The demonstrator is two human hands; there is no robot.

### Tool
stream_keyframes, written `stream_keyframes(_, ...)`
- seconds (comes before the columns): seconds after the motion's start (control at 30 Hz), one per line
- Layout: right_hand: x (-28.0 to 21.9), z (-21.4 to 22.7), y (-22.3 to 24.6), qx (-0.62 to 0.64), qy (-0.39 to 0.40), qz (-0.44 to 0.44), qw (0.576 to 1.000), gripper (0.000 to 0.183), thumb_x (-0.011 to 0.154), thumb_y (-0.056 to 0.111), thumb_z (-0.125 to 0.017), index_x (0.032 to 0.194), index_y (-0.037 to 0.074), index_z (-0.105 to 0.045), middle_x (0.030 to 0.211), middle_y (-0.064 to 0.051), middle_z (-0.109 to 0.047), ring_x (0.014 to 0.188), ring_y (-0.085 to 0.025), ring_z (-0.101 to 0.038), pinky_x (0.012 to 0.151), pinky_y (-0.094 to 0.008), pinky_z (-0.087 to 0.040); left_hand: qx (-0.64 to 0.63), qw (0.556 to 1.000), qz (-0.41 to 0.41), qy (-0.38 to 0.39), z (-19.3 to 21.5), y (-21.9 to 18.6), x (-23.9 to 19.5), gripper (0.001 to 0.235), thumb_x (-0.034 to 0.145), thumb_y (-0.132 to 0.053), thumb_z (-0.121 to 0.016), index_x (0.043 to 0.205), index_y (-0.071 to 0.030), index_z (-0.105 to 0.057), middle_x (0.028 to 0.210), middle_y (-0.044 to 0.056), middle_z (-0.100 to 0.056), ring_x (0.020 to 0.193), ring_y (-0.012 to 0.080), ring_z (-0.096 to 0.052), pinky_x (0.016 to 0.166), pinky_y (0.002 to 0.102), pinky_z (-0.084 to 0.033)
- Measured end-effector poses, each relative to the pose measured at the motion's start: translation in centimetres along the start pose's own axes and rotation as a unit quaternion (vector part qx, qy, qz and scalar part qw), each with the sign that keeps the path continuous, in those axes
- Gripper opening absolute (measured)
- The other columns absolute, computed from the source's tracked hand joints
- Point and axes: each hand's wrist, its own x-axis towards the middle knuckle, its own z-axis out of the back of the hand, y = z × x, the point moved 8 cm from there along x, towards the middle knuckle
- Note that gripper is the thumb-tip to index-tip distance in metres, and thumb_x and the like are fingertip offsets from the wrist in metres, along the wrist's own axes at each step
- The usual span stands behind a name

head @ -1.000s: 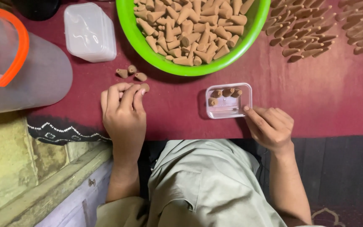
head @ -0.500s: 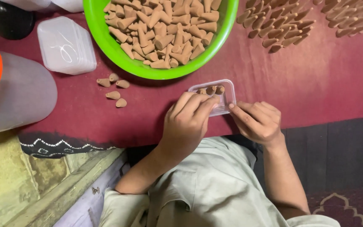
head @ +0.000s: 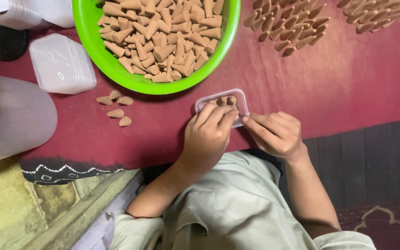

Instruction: The person picks small cone-shaped clay pieces from a green bowl and places them one by one into a small clear plastic container. The person continues filling the container until it is nearly full.

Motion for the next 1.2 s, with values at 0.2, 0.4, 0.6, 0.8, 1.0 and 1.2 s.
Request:
stream_keyframes(0.2,-0.1,-0.1,0.1,-0.008,0.006,0.004,1.000,0.010,0.087,-0.009,-0.077,0.092,-0.001,-0.081,0.086,-0.016,-0.077,0.055,-0.026,-0.062,0.052,-0.037,-0.047,-0.010,1.000,0.022,0.008,2.2,0.6,0.7,0.011,0.101,-0.021,-0.066,0.102,-0.013,-0.074,0.093,0.000,-0.068,0.089,0.0192,-0.069,0.073,0.029,-0.057)
stream_keyframes(0.4,-0.3,0.0,0.0,0.014,0.001,0.007,1.000,0.007,0.090,-0.006,-0.077,0.094,-0.004,-0.081,0.087,-0.020,-0.076,0.055,-0.030,-0.061,0.053,-0.039,-0.050,0.037,0.990,0.129,-0.037,9.3,6.8,-0.7,0.015,0.095,-0.016,-0.079,0.108,-0.009,-0.078,0.094,0.003,-0.072,0.084,0.0258,-0.069,0.077,0.036,-0.057)
stream_keyframes(0.6,-2.6,0.5,-0.8,-0.030,-0.053,0.058,0.996,0.021,0.096,0.014,-0.073,0.096,-0.005,-0.084,0.093,-0.025,-0.079,0.070,-0.037,-0.070,0.066,-0.045,-0.057,0.125,0.971,0.188,-0.084,13.3,12.8,-5.1,0.014,0.099,-0.012,-0.080,0.110,-0.003,-0.078,0.092,0.007,-0.066,0.083,0.0288,-0.064,0.078,0.039,-0.054)
stream_keyframes(0.8,-4.1,0.0,-0.4,-0.154,-0.068,0.125,0.978,0.032,0.097,0.029,-0.067,0.101,0.004,-0.086,0.101,-0.026,-0.081,0.096,-0.044,-0.076,0.093,-0.054,-0.061,0.144,0.968,0.176,-0.102,11.5,14.2,-5.7,0.018,0.096,-0.017,-0.089,0.108,-0.006,-0.081,0.091,0.005,-0.066,0.081,0.0257,-0.062,0.077,0.037,-0.056)
stream_keyframes(1.0,-4.6,-0.6,-0.4,-0.171,-0.053,0.088,0.980,0.032,0.098,0.035,-0.066,0.109,0.011,-0.085,0.115,-0.018,-0.080,0.109,-0.041,-0.072,0.095,-0.052,-0.058,0.159,0.964,0.185,-0.104,10.4,14.8,-6.0,0.012,0.097,-0.016,-0.089,0.103,-0.008,-0.083,0.088,0.002,-0.066,0.079,0.0232,-0.061,0.076,0.036,-0.055)
stream_keyframes(1.2,-4.2,-0.8,-0.5,-0.168,-0.042,0.076,0.982,0.031,0.096,0.035,-0.066,0.107,0.014,-0.086,0.113,-0.017,-0.081,0.104,-0.040,-0.074,0.091,-0.049,-0.061,0.143,0.969,0.177,-0.097,10.5,14.5,-6.1,0.005,0.098,-0.006,-0.084,0.099,-0.008,-0.081,0.094,0.003,-0.071,0.082,0.0243,-0.064,0.080,0.035,-0.056)
